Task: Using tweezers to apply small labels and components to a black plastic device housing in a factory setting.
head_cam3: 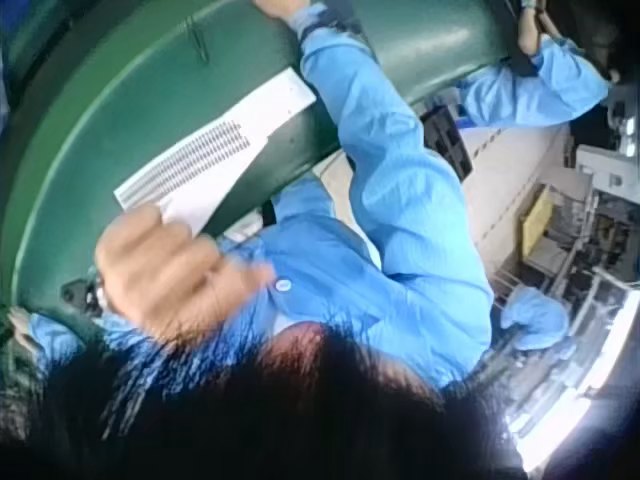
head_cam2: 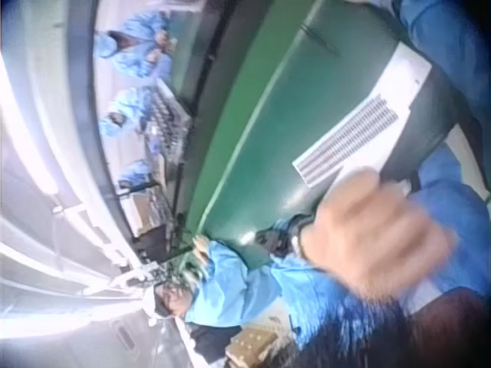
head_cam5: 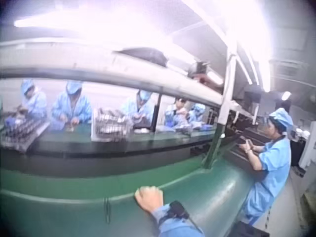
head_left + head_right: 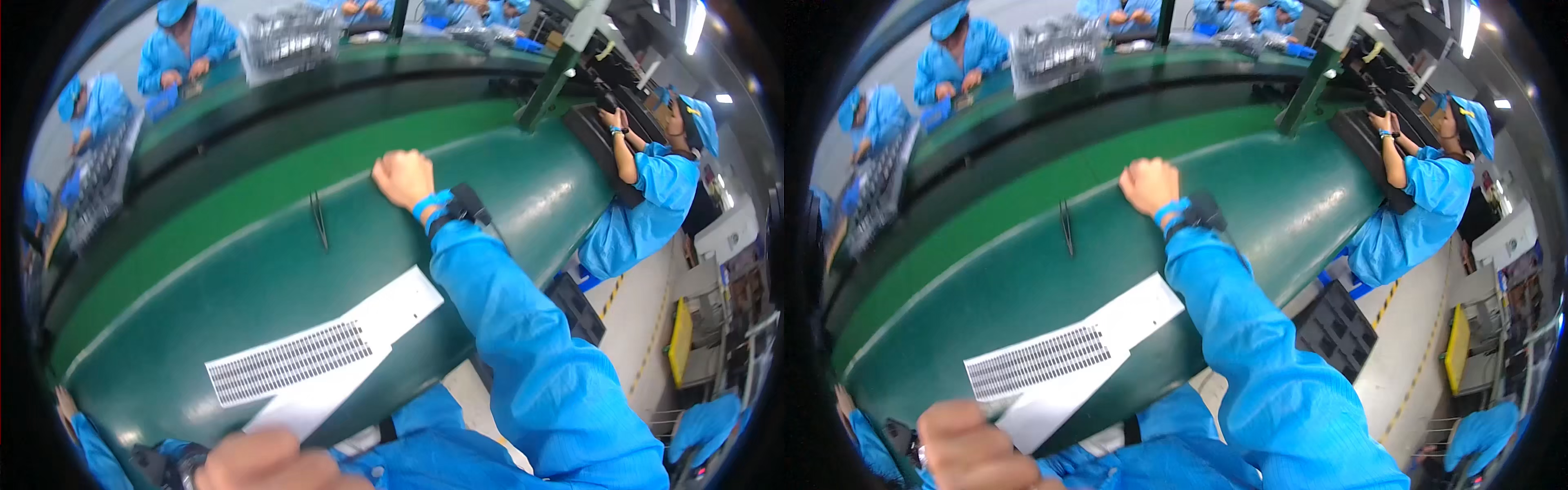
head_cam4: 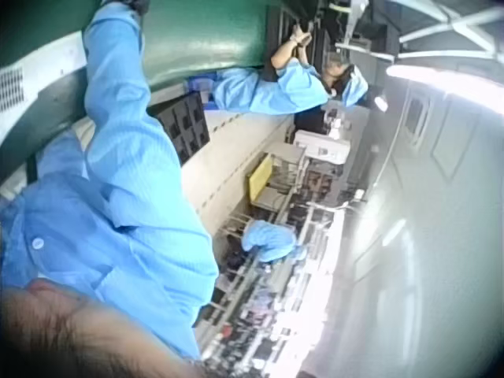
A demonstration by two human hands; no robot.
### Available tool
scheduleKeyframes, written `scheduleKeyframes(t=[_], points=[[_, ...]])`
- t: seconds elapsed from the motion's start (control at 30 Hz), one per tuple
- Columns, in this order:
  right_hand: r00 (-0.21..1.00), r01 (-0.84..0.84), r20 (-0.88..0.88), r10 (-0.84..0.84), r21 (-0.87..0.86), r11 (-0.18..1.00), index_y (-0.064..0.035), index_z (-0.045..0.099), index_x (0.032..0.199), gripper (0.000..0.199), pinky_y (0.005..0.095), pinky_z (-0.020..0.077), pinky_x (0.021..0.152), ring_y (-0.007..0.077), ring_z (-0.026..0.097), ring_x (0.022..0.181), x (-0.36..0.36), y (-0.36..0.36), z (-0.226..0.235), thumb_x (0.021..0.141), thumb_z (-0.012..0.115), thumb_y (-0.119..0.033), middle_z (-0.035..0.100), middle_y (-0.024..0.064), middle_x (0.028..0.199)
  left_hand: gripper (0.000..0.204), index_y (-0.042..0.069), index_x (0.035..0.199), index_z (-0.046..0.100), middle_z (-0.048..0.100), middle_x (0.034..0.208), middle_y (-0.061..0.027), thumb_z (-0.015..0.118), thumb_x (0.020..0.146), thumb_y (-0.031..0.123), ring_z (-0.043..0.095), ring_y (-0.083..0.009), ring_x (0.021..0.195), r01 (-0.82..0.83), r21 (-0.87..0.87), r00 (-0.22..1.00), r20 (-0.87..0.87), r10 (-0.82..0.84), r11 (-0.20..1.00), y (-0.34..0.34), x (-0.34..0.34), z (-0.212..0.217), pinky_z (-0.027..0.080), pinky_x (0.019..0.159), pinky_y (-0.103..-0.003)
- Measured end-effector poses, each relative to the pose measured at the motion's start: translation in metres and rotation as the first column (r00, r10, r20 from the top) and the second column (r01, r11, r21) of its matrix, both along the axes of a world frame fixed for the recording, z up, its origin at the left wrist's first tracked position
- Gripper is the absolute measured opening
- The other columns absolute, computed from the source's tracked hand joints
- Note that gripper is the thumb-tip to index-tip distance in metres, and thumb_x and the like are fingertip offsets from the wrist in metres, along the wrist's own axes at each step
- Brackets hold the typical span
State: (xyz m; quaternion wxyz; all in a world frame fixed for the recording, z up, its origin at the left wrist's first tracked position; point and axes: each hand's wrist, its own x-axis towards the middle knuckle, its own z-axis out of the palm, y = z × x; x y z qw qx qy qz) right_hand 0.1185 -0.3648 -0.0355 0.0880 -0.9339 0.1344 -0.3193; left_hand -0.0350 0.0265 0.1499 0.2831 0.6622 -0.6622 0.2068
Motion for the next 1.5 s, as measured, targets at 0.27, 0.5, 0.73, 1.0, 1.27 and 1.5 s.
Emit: scheduleKeyframes(t=[0.27, 0.5, 0.73, 1.0, 1.27, 1.5], points=[[0.995, -0.050, 0.086, 0.048, 0.020, 0.999, -0.0053, 0.064, 0.062, 0.031, 0.0517, 0.0541, 0.060, 0.0422, 0.065, 0.063, 0.007, 0.026, -0.011, 0.085, 0.065, -0.027, 0.065, 0.0187, 0.063, 0.047, 0.012, 0.132, 0.063, 0.057, 0.139, -0.0178, 0.070, 0.090, 0.031, 0.057, -0.0407, 0.119, -0.112, 0.330, 0.854, -0.451, 0.261, 0.937, 0.081, -0.022, -0.010, 0.048, 0.099, -0.052], [0.998, -0.039, 0.048, 0.038, 0.015, 0.999, -0.0081, 0.069, 0.070, 0.032, 0.0503, 0.0573, 0.068, 0.0414, 0.068, 0.069, 0.007, 0.026, -0.029, 0.086, 0.065, -0.035, 0.070, 0.0163, 0.071, 0.050, 0.010, 0.131, 0.063, 0.061, 0.128, -0.0156, 0.072, 0.084, 0.025, 0.059, -0.0363, 0.111, -0.064, 0.362, 0.848, -0.472, 0.243, 0.930, 0.081, -0.014, -0.019, 0.050, 0.093, -0.047], [0.999, -0.030, 0.013, 0.031, -0.055, 0.998, -0.0092, 0.076, 0.075, 0.029, 0.0510, 0.0598, 0.070, 0.0421, 0.071, 0.072, 0.002, 0.003, -0.011, 0.086, 0.061, -0.032, 0.072, 0.0195, 0.075, 0.053, 0.007, 0.130, 0.063, 0.064, 0.117, -0.0134, 0.073, 0.079, 0.018, 0.061, -0.0318, 0.102, 0.077, 0.259, 0.909, -0.415, 0.039, 0.963, 0.041, 0.005, -0.015, 0.051, 0.087, -0.041], [0.991, 0.011, 0.131, -0.008, -0.023, 1.000, -0.0092, 0.069, 0.066, 0.024, 0.0505, 0.0568, 0.065, 0.0407, 0.068, 0.068, 0.020, 0.011, -0.014, 0.082, 0.066, -0.027, 0.068, 0.0172, 0.068, 0.057, 0.004, 0.128, 0.062, 0.068, 0.105, -0.0109, 0.074, 0.073, 0.011, 0.063, -0.0268, 0.092, 0.095, 0.218, 0.994, -0.067, -0.082, 0.971, -0.032, 0.020, 0.001, 0.053, 0.080, -0.035], [0.993, -0.064, 0.107, 0.053, 0.098, 0.993, -0.0073, 0.069, 0.071, 0.019, 0.0513, 0.0548, 0.065, 0.0406, 0.067, 0.066, -0.010, 0.022, -0.013, 0.080, 0.066, -0.023, 0.069, 0.0185, 0.070, 0.071, 0.009, 0.139, 0.048, 0.067, 0.104, -0.0126, 0.073, 0.073, 0.004, 0.062, -0.0285, 0.077, 0.244, 0.166, 0.961, -0.173, -0.215, 0.956, -0.034, 0.095, -0.069, 0.048, 0.073, -0.042], [0.970, -0.186, 0.195, 0.149, 0.192, 0.963, -0.0082, 0.063, 0.075, 0.027, 0.0541, 0.0525, 0.060, 0.0427, 0.066, 0.065, -0.012, 0.028, 0.000, 0.089, 0.064, -0.031, 0.065, 0.0190, 0.066, 0.064, 0.003, 0.136, 0.052, 0.067, 0.095, -0.0117, 0.074, 0.076, 0.004, 0.061, -0.0249, 0.081, -0.272, 0.178, 0.828, -0.457, 0.324, 0.946, 0.031, 0.162, -0.127, 0.049, 0.076, -0.035]])
